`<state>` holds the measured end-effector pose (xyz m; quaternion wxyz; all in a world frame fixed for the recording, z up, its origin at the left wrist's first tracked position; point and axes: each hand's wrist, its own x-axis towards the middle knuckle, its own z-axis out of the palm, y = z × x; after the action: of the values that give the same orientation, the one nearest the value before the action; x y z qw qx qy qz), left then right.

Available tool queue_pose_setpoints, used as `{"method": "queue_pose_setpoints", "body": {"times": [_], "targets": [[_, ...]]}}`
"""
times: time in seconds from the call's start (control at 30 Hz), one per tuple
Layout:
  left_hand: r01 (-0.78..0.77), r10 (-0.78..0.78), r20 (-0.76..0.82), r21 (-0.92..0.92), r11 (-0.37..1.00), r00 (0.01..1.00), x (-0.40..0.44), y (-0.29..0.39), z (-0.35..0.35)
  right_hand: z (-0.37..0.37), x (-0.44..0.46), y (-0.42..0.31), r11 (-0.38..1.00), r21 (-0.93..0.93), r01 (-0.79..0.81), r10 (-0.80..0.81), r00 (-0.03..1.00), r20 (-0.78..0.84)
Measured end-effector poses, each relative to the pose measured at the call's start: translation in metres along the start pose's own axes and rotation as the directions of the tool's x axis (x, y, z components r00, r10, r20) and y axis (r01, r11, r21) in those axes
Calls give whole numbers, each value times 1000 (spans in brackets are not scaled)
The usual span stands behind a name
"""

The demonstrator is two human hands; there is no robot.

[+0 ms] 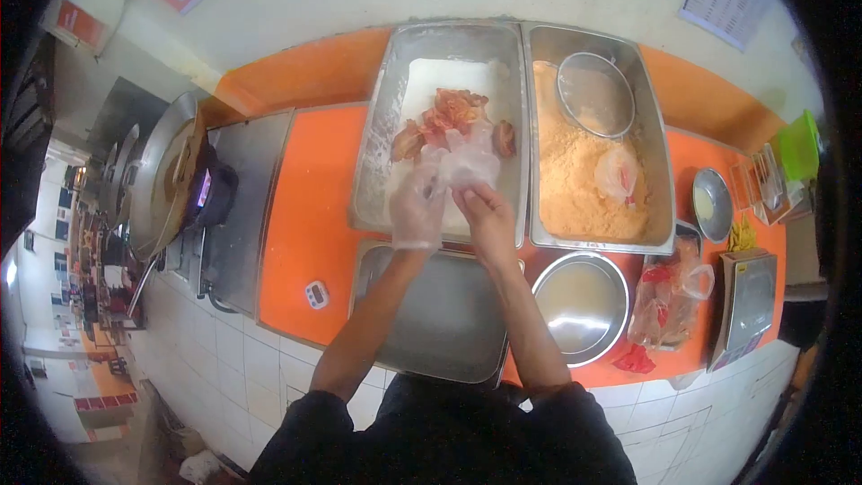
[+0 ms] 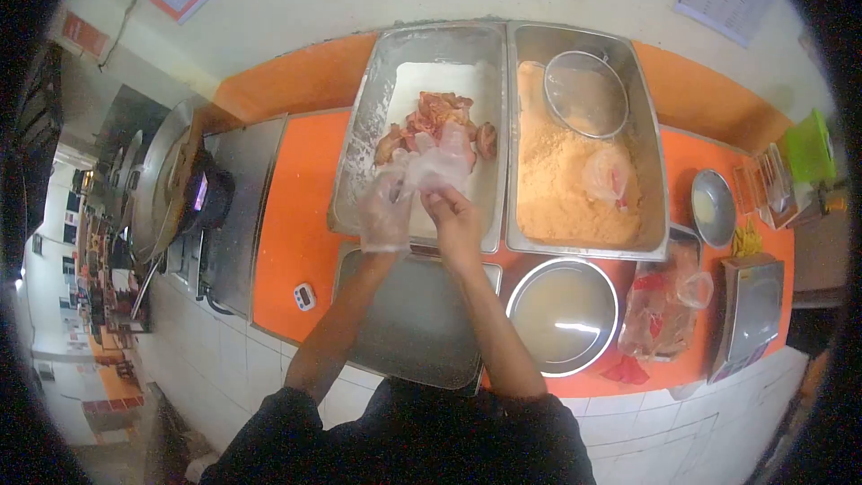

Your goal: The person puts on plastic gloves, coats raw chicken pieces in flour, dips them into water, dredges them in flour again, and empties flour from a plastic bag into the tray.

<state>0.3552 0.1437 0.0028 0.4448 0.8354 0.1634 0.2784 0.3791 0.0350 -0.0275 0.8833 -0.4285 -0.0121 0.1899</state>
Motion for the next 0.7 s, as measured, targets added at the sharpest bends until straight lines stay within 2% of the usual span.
{"method": "queue_pose_setpoints", "body": {"times": [0.03,0.07,0.13,0.17,0.27,0.37,0.47,0.57,0.63,0.67,0.7], "targets": [[-88,88,-5,-4,996,996,-7,0,-1,-3,3,8,984,176,8,-3,1000,-28],[-163,163,5,74,984,987,-13,2,-3,-5,7,13,938,345,22,-5,999,-51],[-308,309,32,226,924,951,-21,6,-8,-2,14,15,896,418,148,-116,988,-103],[-320,321,33,219,922,947,-23,4,-9,0,18,15,869,450,207,-167,978,-127],[-336,337,34,205,919,941,-26,-4,-10,6,28,18,860,496,123,-93,992,-84],[-331,330,39,213,919,943,-25,-4,-11,12,34,17,768,638,56,4,996,-92],[-333,329,55,234,914,943,-28,-4,-17,6,30,-4,419,891,-175,-26,979,204],[-333,327,67,246,910,943,-31,-2,-21,8,27,-13,461,851,-252,-3,958,285],[-313,315,42,292,904,948,-33,1,-19,17,17,-30,516,817,-257,-83,935,346],[-272,280,-1,231,934,960,-33,7,-18,20,14,-35,542,800,-257,-121,918,377],[-232,242,-41,169,958,969,-33,23,-19,19,16,-33,599,778,-192,-132,934,331]]}}
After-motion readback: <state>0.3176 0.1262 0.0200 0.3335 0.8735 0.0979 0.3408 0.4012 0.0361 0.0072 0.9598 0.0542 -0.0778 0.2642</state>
